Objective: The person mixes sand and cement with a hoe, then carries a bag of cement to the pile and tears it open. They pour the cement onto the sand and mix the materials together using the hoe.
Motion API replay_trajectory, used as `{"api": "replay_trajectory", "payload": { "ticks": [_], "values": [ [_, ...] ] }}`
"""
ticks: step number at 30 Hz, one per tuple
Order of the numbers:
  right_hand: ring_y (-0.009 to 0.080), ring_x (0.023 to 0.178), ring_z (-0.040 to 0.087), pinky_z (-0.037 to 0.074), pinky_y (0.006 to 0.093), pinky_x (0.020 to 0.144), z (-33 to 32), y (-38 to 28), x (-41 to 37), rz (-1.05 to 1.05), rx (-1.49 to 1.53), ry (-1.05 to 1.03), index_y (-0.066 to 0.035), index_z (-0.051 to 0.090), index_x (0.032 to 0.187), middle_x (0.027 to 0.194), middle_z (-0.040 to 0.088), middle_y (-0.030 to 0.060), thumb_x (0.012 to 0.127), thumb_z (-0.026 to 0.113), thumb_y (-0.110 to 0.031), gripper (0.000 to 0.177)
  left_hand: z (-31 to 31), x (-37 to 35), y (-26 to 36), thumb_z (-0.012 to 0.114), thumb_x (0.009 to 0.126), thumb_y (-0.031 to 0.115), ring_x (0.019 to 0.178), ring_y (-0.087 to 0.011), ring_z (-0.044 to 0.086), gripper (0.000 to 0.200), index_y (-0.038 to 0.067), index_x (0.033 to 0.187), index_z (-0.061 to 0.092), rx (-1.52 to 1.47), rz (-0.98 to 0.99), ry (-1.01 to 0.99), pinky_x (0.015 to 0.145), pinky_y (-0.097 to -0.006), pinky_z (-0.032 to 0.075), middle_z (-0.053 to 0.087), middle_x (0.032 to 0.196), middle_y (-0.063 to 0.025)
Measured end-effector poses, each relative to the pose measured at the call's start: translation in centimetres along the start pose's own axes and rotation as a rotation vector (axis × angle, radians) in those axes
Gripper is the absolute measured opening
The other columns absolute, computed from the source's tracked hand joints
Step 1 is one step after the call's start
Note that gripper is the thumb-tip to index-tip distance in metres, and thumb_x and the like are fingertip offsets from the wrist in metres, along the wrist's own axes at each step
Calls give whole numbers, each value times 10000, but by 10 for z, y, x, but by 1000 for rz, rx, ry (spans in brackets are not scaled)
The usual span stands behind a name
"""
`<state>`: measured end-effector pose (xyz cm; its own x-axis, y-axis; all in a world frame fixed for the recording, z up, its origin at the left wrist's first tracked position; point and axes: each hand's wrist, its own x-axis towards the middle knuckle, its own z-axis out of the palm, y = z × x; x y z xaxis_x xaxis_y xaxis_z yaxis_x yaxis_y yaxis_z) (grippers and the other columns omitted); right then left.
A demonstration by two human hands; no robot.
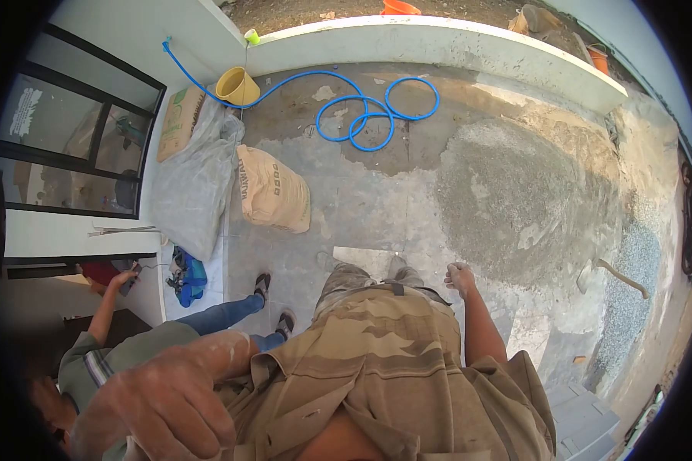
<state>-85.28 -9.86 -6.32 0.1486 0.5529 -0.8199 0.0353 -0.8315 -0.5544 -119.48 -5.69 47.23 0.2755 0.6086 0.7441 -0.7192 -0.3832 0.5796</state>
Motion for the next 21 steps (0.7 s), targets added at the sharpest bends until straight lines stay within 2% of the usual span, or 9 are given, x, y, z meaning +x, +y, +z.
{"api": "replay_trajectory", "payload": {
  "ticks": [2, 5, 7, 9, 11, 15, 17, 19, 21],
  "values": [
    [182, 660, 604, 512, 324, 567, -4, -2, 2, 8, 2, 16, -31, 562, 1039, 810, 590, 83, 865, 512, -228, 268, -2, 0, -3, 553, 860, 328, 379, -42, 337, 248, 389, 1096, 601, 13, 22, -31, 331, -180, 239, 499, 654, -22],
    [188, 642, 606, 515, 326, 558, -15, 5, 5, 24, 2, 55, -18, 556, 1046, 813, 587, 92, 863, 509, -221, 278, -20, 5, -12, 544, 870, 328, 385, -43, 343, 244, 394, 1098, 597, -39, 95, -207, 334, -183, 241, 499, 654, -23],
    [192, 628, 607, 518, 328, 548, -18, 13, 8, 38, -5, 66, -7, 551, 1052, 808, 585, 97, 861, 506, -215, 286, -25, 9, -3, 541, 872, 346, 389, -44, 348, 247, 394, 1109, 591, -31, -12, -223, 336, -188, 244, 498, 652, -22],
    [197, 632, 609, 524, 334, 548, -22, 21, 7, 58, -29, 57, -1, 547, 1062, 811, 585, 102, 862, 504, -214, 295, -23, 14, -6, 533, 869, 389, 394, -43, 354, 271, 399, 1137, 577, -35, 120, -203, 342, -192, 254, 495, 649, -20],
    [202, 635, 610, 530, 335, 547, -22, 24, 11, 71, -37, 33, -3, 544, 1069, 814, 586, 104, 862, 507, -217, 300, -22, 15, -3, 537, 868, 401, 393, -45, 356, 243, 428, 1107, 572, -10, 98, -165, 348, -204, 246, 502, 641, -10],
    [199, 650, 610, 529, 333, 554, -15, 22, 7, 76, -55, 8, -14, 543, 1073, 825, 586, 101, 863, 511, -223, 298, -19, 6, 24, 568, 867, 366, 378, -56, 356, 181, 534, 934, 579, 77, -256, -39, 361, -240, 199, 536, 617, 25],
    [196, 660, 609, 527, 333, 561, -9, 15, 6, 77, -82, -12, -18, 542, 1075, 829, 585, 98, 863, 513, -225, 297, -23, 2, 25, 559, 877, 296, 387, -47, 359, 188, 469, 943, 595, 47, -243, -60, 362, -224, 204, 531, 615, 24],
    [194, 673, 607, 524, 334, 571, 1, 3, 5, 82, -112, -38, -21, 540, 1077, 830, 584, 94, 863, 515, -228, 299, -39, 1, 18, 527, 898, 174, 412, -24, 364, 210, 287, 1047, 623, -40, -47, -192, 357, -173, 240, 504, 623, 5],
    [193, 679, 605, 520, 334, 580, 8, -4, 7, 72, -141, -58, -22, 540, 1074, 828, 583, 92, 866, 512, -230, 296, -53, -9, 33, 555, 870, 192, 422, -47, 382, 131, 182, 938, 667, -109, -78, -249, 364, -184, 237, 500, 617, -9]
  ]
}}
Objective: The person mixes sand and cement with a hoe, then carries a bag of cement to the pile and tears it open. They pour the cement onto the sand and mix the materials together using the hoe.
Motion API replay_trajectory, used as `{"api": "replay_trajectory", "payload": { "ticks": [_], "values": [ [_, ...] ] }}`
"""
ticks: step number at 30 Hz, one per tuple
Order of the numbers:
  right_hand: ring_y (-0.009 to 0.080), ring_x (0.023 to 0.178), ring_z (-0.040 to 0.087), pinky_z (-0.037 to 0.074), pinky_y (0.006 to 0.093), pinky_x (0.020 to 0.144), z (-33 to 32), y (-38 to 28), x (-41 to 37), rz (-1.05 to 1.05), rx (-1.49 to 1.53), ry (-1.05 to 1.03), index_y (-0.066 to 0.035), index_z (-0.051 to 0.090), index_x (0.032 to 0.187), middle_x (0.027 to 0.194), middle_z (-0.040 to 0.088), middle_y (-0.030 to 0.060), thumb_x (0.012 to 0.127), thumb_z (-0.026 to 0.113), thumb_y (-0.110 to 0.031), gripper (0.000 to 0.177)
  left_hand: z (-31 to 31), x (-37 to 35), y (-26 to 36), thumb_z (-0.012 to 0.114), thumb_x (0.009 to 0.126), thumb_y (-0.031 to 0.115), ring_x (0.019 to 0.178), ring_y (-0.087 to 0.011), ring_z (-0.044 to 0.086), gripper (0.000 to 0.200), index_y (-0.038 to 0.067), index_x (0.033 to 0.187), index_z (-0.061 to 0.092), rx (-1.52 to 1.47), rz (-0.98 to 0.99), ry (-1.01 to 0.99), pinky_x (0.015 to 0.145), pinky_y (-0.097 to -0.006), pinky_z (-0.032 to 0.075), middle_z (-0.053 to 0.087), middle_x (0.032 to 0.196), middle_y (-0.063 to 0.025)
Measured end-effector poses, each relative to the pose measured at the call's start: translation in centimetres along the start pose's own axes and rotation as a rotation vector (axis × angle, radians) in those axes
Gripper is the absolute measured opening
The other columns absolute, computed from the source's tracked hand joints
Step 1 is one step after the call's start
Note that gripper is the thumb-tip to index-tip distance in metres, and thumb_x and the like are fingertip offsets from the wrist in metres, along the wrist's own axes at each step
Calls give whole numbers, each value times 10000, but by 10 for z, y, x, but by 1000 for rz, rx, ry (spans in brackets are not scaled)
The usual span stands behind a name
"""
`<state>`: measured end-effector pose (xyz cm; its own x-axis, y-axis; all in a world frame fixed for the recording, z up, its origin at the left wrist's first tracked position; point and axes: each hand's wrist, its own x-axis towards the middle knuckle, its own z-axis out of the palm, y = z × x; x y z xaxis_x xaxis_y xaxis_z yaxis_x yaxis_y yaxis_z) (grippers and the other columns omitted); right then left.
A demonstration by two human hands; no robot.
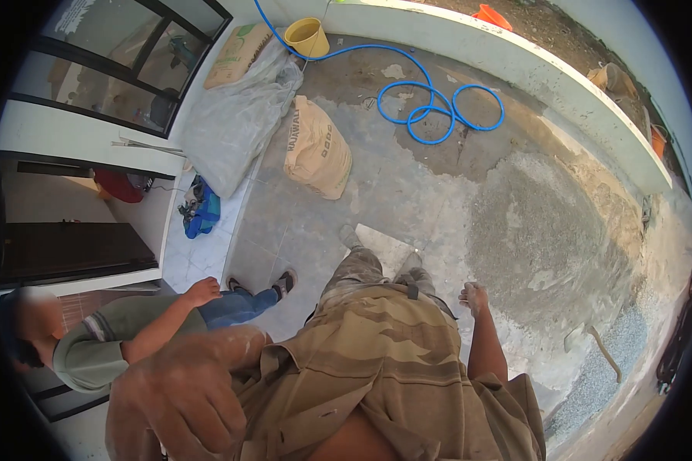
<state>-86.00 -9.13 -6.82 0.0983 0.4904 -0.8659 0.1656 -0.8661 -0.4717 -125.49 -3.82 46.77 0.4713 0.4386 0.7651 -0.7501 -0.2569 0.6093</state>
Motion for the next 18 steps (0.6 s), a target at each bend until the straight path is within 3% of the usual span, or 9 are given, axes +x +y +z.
{"api": "replay_trajectory", "payload": {
  "ticks": [1, 3, 6, 8, 10, 12, 13, 15, 18],
  "values": [
    [193, 682, 603, 518, 335, 585, 4, -5, 5, -11, -21, -21, -22, 539, 1072, 827, 583, 91, 867, 511, -232, 294, -2, -11, 10, 569, 856, 200, 427, -59, 391, 141, 130, 883, 689, -21, -15, -25, 367, -190, 236, 498, 614, -16],
    [192, 689, 600, 515, 334, 587, 7, -16, 14, -1, -32, -43, -24, 534, 1098, 833, 582, 93, 873, 507, -236, 310, -12, -62, 14, 645, 837, 303, 459, -164, 510, 364, -1, 1034, 610, -58, -76, 73, 383, -252, 395, 606, 761, -201],
    [194, 693, 594, 512, 334, 588, 17, -39, 15, -39, -49, -20, -26, 512, 1153, 852, 584, 101, 881, 501, -237, 345, -51, -156, -13, 635, 841, 369, 607, -82, 536, 524, -31, 1163, 530, 89, -539, 823, 500, -221, 428, 593, 764, -51],
    [196, 695, 592, 512, 336, 586, 24, -55, 8, -60, -56, 11, -23, 491, 1190, 866, 587, 108, 884, 499, -236, 372, -86, -241, -56, 597, 868, 356, 626, -77, 539, 455, 26, 1175, 535, 349, -977, 1374, 558, -219, 444, 570, 749, -22],
    [200, 698, 593, 512, 337, 584, 36, -68, 5, -64, -37, 39, -17, 469, 1220, 878, 592, 115, 887, 498, -234, 398, -94, -385, -99, 636, 801, 377, 780, -216, 617, 473, 13, 1100, 591, 1050, -1309, 1393, 729, -311, 480, 645, 861, -130],
    [203, 697, 594, 512, 340, 584, 52, -72, -3, -67, -45, 81, -12, 468, 1213, 887, 593, 120, 889, 493, -228, 391, -62, -539, -115, 641, 777, 385, 842, -220, 625, 469, 24, 1075, 616, 970, -1513, 1549, 741, -338, 485, 653, 920, -154],
    [205, 697, 594, 513, 341, 584, 61, -76, -7, -72, -52, 104, -9, 468, 1210, 892, 593, 123, 890, 491, -226, 387, -35, -614, -112, 640, 792, 364, 818, -227, 625, 441, 32, 1081, 613, 428, -1654, 1753, 661, -357, 501, 642, 938, -144],
    [207, 700, 595, 513, 345, 583, 81, -72, -11, -51, -63, 104, -11, 474, 1199, 890, 592, 125, 892, 491, -226, 375, 23, -680, -89, 620, 829, 297, 726, -260, 610, 317, 48, 1022, 588, -55, -1739, 2234, 568, -380, 508, 592, 866, -101],
    [217, 710, 600, 510, 350, 578, 131, -73, -26, -18, -127, 90, -15, 483, 1180, 886, 595, 129, 892, 498, -226, 357, 79, -721, -38, 610, 839, 249, 666, -224, 585, 222, 42, 908, 572, -64, -1559, 2257, 545, -346, 490, 552, 761, -75]
  ]
}}
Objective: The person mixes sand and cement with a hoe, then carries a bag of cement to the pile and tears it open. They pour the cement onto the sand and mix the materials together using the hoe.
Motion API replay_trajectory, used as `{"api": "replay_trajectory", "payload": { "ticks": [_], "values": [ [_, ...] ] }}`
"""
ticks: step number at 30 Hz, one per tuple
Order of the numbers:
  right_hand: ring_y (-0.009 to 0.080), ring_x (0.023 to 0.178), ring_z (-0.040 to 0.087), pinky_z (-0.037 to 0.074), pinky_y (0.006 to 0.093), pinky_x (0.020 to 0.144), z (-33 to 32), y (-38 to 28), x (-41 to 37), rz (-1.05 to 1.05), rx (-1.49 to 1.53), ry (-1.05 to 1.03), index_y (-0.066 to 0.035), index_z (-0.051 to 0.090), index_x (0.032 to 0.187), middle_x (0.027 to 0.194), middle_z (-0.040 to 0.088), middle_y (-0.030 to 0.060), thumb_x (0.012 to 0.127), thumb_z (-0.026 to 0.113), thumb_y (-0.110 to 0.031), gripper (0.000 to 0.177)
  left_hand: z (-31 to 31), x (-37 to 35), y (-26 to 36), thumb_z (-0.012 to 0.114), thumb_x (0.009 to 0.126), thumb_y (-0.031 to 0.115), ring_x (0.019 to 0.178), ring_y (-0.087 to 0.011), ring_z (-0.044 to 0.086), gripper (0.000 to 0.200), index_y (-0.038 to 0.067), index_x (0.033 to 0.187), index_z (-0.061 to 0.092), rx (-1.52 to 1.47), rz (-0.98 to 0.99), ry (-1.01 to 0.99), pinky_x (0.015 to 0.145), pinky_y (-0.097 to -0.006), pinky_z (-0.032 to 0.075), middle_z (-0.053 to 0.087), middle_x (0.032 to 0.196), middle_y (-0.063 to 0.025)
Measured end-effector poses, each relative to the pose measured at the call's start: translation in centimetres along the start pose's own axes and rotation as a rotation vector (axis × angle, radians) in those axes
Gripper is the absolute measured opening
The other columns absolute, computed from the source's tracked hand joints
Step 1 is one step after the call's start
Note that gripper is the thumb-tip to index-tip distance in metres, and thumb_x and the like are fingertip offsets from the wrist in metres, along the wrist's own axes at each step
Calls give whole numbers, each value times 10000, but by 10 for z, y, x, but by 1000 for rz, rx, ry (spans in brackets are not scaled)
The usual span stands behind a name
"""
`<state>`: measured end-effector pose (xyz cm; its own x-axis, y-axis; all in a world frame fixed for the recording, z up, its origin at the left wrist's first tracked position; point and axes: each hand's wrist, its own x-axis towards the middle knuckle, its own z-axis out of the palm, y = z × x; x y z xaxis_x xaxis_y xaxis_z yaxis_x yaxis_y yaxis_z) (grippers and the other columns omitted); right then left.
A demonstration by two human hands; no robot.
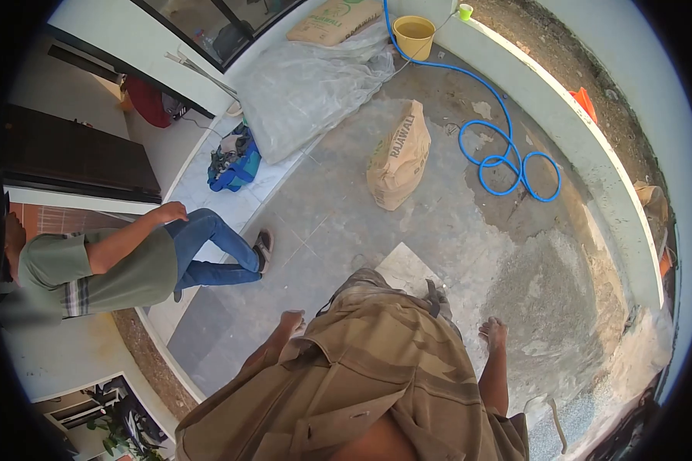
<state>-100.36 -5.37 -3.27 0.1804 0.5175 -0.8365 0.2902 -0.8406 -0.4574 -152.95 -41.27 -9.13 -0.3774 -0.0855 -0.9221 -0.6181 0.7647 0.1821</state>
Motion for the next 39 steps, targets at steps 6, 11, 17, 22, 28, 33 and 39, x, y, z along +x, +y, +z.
{"api": "replay_trajectory", "payload": {
  "ticks": [6, 11, 17, 22, 28, 33, 39],
  "values": [
    [219, 718, 601, 502, 341, 588, 134, -41, -26, -47, -138, -117, 3, 509, 1156, 897, 600, 136, 877, 503, -206, 349, -39, 15, 91, 583, 844, 229, 570, -195, 574, 162, 68, 857, 592, 57, 96, -86, 482, -334, 449, 551, 687, -40],
    [213, 742, 605, 495, 326, 648, 242, -102, -40, -235, -454, -248, 29, 559, 1117, 886, 619, 148, 860, 524, -211, 353, -10, 47, 215, 614, 806, 277, 576, -172, 596, 315, 46, 1018, 639, -40, 514, -98, 537, -330, 476, 635, 745, -73],
    [241, 761, 604, 498, 378, 675, 360, -199, -41, -124, -514, -361, -19, 562, 1077, 895, 604, 132, 856, 524, -237, 312, -12, -5, 341, 591, 816, 292, 676, -170, 637, 347, 29, 1039, 629, 41, 667, -235, 648, -308, 482, 672, 843, -117],
    [214, 719, 596, 482, 358, 625, 483, -266, -16, -90, -654, -494, -34, 568, 1049, 847, 596, 101, 866, 519, -234, 275, -81, 53, 315, 597, 808, 301, 667, -185, 631, 352, 14, 1006, 640, 124, 546, -174, 644, -310, 489, 659, 803, -121],
    [173, 626, 597, 496, 315, 541, 634, -372, 3, -254, -723, -665, -23, 596, 987, 761, 585, 85, 853, 531, -233, 258, -227, 65, 319, 560, 818, 290, 663, -183, 599, 364, 42, 1084, 577, -304, 18, 88, 569, -315, 483, 593, 826, -72],
    [150, 602, 589, 515, 291, 530, 727, -470, 11, -416, -734, -561, -35, 614, 990, 735, 590, 67, 860, 535, -231, 249, -274, 52, 394, 558, 841, 331, 768, -172, 586, 396, 38, 1107, 556, -451, 102, 92, 642, -303, 466, 584, 876, -71],
    [159, 627, 599, 523, 295, 554, 779, -513, -17, -423, -767, -457, -62, 582, 1079, 808, 593, 75, 874, 528, -267, 295, -266, 88, 448, 573, 821, 419, 1114, -271, 530, 516, 36, 1167, 580, -103, 234, -61, 945, -338, 391, 589, 1160, -169]
  ]
}}
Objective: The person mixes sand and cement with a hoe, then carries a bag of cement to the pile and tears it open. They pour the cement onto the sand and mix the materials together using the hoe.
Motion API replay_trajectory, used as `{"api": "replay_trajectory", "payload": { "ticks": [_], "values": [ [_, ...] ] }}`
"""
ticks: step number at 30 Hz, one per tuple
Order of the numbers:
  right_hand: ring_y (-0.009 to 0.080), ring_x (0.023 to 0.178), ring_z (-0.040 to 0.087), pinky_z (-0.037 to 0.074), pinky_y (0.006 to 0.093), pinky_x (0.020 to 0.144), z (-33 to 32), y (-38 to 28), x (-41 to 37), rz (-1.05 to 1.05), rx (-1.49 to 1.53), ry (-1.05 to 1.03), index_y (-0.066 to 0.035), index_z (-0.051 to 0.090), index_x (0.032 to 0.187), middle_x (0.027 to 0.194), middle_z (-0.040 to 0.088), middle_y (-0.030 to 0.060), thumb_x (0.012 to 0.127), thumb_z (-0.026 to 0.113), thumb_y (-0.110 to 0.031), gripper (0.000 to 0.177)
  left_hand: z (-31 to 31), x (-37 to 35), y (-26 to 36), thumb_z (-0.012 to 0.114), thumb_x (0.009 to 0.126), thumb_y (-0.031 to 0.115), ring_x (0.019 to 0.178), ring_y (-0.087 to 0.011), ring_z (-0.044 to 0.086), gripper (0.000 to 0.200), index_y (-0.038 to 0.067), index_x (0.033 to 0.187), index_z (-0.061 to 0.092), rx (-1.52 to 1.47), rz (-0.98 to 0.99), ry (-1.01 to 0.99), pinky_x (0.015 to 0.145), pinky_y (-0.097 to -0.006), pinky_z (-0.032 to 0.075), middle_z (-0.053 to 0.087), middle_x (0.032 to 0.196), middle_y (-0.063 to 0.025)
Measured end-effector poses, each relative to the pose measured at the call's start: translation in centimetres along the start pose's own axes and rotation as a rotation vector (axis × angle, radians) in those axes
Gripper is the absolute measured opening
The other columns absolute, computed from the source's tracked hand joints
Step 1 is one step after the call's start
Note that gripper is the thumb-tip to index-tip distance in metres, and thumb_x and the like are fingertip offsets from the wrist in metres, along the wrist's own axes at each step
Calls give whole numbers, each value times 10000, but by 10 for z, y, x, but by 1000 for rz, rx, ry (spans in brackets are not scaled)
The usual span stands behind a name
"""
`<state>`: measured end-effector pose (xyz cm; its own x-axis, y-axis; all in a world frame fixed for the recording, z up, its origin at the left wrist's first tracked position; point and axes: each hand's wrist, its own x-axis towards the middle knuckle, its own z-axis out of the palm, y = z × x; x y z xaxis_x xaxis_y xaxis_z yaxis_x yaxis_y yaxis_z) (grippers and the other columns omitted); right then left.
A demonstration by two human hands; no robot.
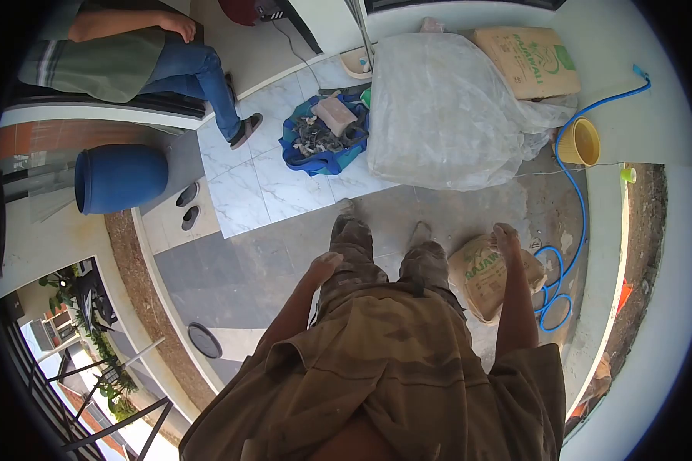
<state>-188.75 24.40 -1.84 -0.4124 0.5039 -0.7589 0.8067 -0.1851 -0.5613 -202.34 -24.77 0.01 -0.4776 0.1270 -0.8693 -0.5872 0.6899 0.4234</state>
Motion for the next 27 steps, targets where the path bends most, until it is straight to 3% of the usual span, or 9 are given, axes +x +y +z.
{"api": "replay_trajectory", "payload": {
  "ticks": [3, 4, 7, 11, 13, 15, 17, 21, 27],
  "values": [
    [151, 605, 590, 513, 287, 534, 30, -10, -11, 48, -29, 32, -57, 589, 1061, 785, 588, 69, 870, 533, -263, 286, -11, 34, -3, 556, 808, 470, 1166, -332, 485, 566, 61, 1200, 560, 451, 6, 18, 975, -383, 374, 539, 1220, -202],
    [147, 595, 585, 510, 284, 528, 48, -12, -12, 66, -30, 22, -53, 592, 1053, 776, 587, 67, 868, 536, -254, 279, -19, 51, -12, 560, 795, 495, 1218, -346, 433, 633, 52, 1246, 517, 335, -12, -80, 1016, -393, 338, 479, 1287, -212],
    [139, 575, 575, 501, 277, 514, 98, -16, 8, 79, -55, -117, -32, 599, 1030, 731, 586, 61, 859, 546, -202, 247, -42, 69, -15, 572, 811, 455, 1182, -325, 481, 641, -30, 1225, 506, 245, 12, -95, 992, -363, 368, 516, 1238, -231],
    [129, 576, 577, 502, 269, 529, 189, -52, 38, 74, -159, -260, -13, 612, 990, 731, 599, 51, 836, 553, -211, 257, -49, 88, -21, 572, 806, 478, 1216, -347, 442, 717, -27, 1292, 422, 228, -101, -103, 1011, -371, 348, 468, 1282, -250],
    [122, 592, 580, 500, 268, 542, 226, -48, 87, -171, -478, -368, -13, 613, 986, 750, 602, 53, 834, 543, -243, 284, -49, 90, -6, 579, 799, 489, 1231, -356, 422, 783, -22, 1343, 346, 225, -223, -66, 1021, -372, 336, 439, 1301, -268],
    [135, 595, 606, 476, 270, 534, 260, -112, 84, -193, -433, -436, -7, 641, 877, 710, 624, 79, 810, 545, -258, 276, -27, 97, -10, 586, 782, 514, 1253, -398, 372, 859, -15, 1378, 263, 193, -287, -79, 1029, -406, 321, 368, 1344, -288],
    [124, 658, 603, 497, 265, 559, 281, -144, 112, -67, -374, -494, -8, 618, 960, 756, 608, 48, 840, 519, -251, 289, 0, 106, -4, 590, 767, 537, 1269, -437, 327, 914, 6, 1404, 205, 211, -337, -64, 1031, -442, 311, 302, 1376, -306],
    [120, 641, 607, 481, 259, 536, 317, -174, 181, -266, -452, -481, -19, 623, 950, 743, 602, 34, 827, 529, -267, 292, 16, 115, 32, 591, 748, 556, 1261, -485, 298, 919, 75, 1422, 192, 312, -469, -8, 1009, -507, 318, 247, 1395, -308],
    [270, 860, 620, 514, 377, 742, 399, -205, 314, -1115, -967, -524, -48, 613, 883, 962, 631, 82, 723, 576, -63, 164, 13, 157, 25, 588, 768, 485, 1189, -437, 391, 731, 128, 1359, 349, 290, -478, 230, 951, -520, 363, 334, 1331, -268]
  ]
}}
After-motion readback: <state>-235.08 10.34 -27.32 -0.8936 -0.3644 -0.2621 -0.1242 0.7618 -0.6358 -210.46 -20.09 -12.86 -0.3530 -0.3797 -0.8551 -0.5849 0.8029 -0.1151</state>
